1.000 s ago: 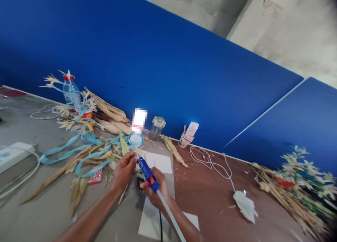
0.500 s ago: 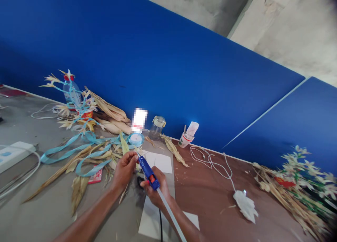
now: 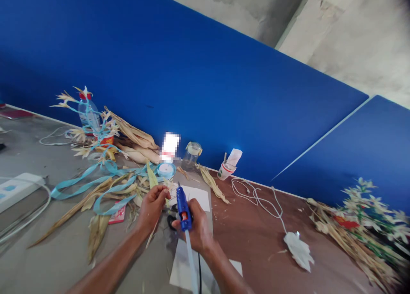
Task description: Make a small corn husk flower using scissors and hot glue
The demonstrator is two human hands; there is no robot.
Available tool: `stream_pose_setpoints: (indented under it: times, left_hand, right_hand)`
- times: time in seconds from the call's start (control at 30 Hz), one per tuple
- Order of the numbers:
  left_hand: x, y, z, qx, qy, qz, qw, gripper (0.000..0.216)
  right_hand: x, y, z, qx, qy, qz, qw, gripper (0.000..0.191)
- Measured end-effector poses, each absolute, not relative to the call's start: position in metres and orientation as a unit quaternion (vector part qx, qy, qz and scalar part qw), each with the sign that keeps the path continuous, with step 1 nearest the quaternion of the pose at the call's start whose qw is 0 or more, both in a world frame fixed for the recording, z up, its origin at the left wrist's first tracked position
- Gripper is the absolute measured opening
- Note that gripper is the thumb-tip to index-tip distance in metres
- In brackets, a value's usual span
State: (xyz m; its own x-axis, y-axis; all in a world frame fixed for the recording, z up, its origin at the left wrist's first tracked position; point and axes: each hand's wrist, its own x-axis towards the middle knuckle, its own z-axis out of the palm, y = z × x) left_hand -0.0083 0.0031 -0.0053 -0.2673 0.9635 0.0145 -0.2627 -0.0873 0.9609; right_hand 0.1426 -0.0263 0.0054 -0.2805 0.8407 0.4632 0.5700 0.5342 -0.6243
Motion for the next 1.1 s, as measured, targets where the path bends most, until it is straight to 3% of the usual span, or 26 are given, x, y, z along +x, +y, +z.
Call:
stream_pose_setpoints:
  times: [0.13,0.3,0.63,0.73,0.93,1.1]
  left_hand:
    - [-0.009,0.004,-0.004,0.366,0.477,0.642,0.477,0.028]
    - [-0.011,0.006,-0.007,0.365,0.461,0.652,0.479,0.026]
    - [-0.009,0.004,-0.004,0.373,0.448,0.641,0.500,0.025]
    - [-0.007,0.004,-0.007,0.388,0.447,0.631,0.502,0.025]
    - [-0.003,-0.001,-0.009,0.423,0.458,0.611,0.488,0.022]
    - [-0.002,-0.002,-0.005,0.405,0.459,0.610,0.503,0.027]
  right_hand:
    - [0.152,-0.024,0.009,-0.482,-0.803,0.117,0.332,0.017]
    - [0.180,-0.028,0.004,-0.501,-0.835,0.066,0.216,0.021]
    - [0.225,-0.040,0.012,-0.509,-0.848,0.105,0.102,0.029]
    - [0.223,-0.038,0.020,-0.498,-0.845,0.133,0.142,0.022]
    - [0.170,-0.019,0.022,-0.500,-0.709,0.287,0.406,0.016]
    - [0.112,-0.005,0.008,-0.507,-0.537,0.477,0.476,0.019]
